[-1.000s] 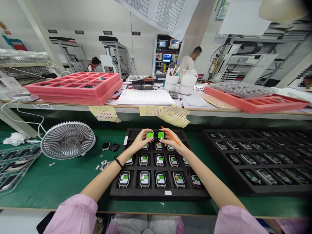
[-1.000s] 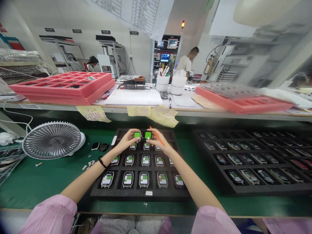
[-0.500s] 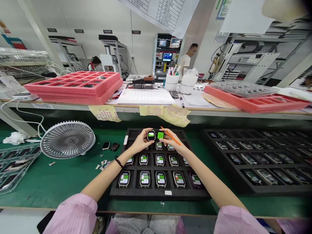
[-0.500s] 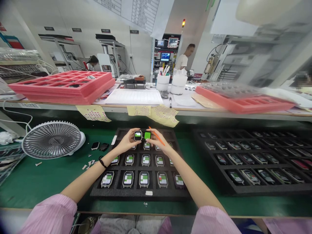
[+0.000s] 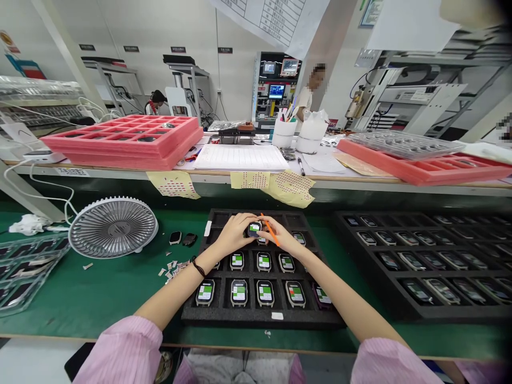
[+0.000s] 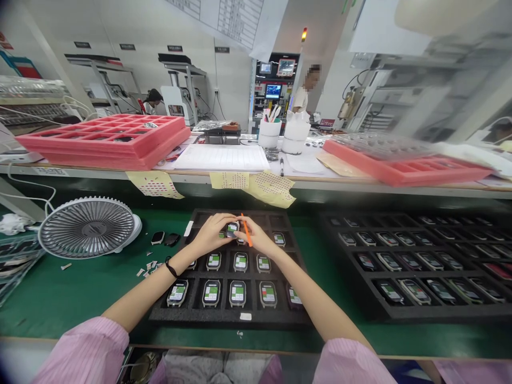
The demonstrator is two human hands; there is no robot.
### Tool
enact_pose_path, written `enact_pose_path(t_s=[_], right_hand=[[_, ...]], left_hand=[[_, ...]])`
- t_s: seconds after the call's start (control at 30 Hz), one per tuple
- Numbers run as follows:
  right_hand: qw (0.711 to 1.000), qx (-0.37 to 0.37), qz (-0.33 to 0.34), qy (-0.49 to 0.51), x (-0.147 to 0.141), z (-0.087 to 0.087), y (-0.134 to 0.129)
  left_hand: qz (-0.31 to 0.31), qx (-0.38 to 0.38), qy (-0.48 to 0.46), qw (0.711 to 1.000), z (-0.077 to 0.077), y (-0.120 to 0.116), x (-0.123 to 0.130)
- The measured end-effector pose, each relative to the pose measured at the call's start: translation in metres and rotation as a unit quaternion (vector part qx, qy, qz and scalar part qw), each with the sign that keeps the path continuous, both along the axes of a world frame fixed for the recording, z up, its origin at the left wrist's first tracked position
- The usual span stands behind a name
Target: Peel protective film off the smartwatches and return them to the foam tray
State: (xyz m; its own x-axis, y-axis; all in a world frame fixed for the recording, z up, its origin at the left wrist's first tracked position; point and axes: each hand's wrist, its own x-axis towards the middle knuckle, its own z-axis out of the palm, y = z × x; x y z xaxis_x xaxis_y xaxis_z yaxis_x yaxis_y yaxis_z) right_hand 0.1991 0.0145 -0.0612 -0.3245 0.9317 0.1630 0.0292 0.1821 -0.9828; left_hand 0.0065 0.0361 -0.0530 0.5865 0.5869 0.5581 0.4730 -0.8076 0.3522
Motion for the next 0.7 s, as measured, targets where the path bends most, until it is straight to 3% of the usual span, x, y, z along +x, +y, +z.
enact_pose_path(t_s=[0.13,0.33,0.7], right_hand=[[0.999,-0.011,0.034,0.038,0.005,0.01,-0.003],[0.974,-0.123,0.114,0.151,0.008,0.013,-0.002],[0.979,-0.138,0.043,0.146,0.005,0.009,0.0]], left_hand=[[-0.004,0.003,-0.066,0.998,0.004,-0.005,0.001],[-0.053,-0.019,-0.164,0.985,0.012,-0.012,0.002],[-0.072,0.004,-0.1,0.992,0.005,-0.008,0.002]])
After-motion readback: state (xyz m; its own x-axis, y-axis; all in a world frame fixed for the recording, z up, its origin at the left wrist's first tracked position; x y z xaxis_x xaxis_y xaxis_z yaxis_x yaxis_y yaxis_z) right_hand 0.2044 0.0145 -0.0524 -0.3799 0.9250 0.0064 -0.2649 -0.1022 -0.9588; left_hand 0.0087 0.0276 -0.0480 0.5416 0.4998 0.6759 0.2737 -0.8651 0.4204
